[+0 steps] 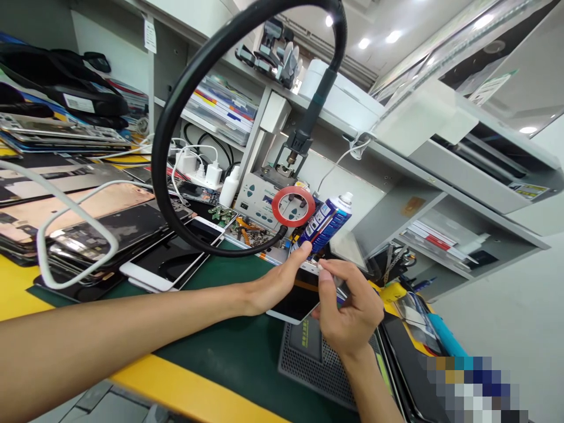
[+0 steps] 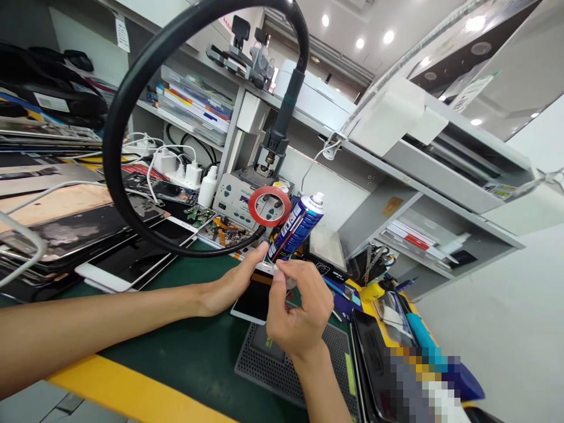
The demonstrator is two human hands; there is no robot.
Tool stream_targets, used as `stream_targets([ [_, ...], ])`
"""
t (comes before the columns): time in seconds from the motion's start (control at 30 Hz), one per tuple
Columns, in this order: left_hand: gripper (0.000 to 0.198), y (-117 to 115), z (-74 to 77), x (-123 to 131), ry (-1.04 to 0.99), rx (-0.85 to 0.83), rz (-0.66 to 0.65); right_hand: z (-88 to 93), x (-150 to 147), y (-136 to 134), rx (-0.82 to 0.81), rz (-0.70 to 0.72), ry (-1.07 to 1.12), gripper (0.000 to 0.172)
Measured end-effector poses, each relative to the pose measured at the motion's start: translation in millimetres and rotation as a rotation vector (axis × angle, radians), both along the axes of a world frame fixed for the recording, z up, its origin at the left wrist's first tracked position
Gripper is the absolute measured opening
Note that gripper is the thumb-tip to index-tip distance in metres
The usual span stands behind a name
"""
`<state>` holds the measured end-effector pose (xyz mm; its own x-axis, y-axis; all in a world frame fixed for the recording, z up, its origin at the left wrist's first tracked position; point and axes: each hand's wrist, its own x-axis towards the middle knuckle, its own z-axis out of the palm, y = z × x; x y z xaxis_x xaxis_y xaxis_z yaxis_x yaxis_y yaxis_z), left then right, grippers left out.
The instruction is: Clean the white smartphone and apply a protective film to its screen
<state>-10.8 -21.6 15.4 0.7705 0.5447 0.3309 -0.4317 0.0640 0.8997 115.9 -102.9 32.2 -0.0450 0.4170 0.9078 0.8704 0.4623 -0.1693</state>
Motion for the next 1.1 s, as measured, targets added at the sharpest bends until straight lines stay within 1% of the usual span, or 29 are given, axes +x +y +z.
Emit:
stream_targets([
  [0.23, 0.063, 1.2, -2.0, 0.5, 0.04, 0.0, 0.013, -0.3, 1.9, -0.7, -0.02, 0.021, 0.007, 0.021],
  [0.57, 0.063, -1.6, 2.4, -1.6, 0.048, 0.036, 0.04, -1.1, 2.3, -0.8, -0.019, 0.014, 0.007, 0.022],
  [0.77, 0.062, -1.8, 4.3, -0.8, 0.001, 0.024, -0.008, -1.1, 2.2, -0.9, -0.031, -0.009, 0.007, 0.021],
  [0.9, 0.064, -1.7, 5.3, -0.3, -0.025, 0.041, 0.001, -1.4, 2.0, -1.1, -0.033, -0.016, 0.008, 0.02],
  [1.1, 0.065, -1.5, 2.4, -0.6, 0.01, 0.028, 0.013, -2.3, 2.6, -0.7, -0.031, -0.019, 0.011, 0.021],
])
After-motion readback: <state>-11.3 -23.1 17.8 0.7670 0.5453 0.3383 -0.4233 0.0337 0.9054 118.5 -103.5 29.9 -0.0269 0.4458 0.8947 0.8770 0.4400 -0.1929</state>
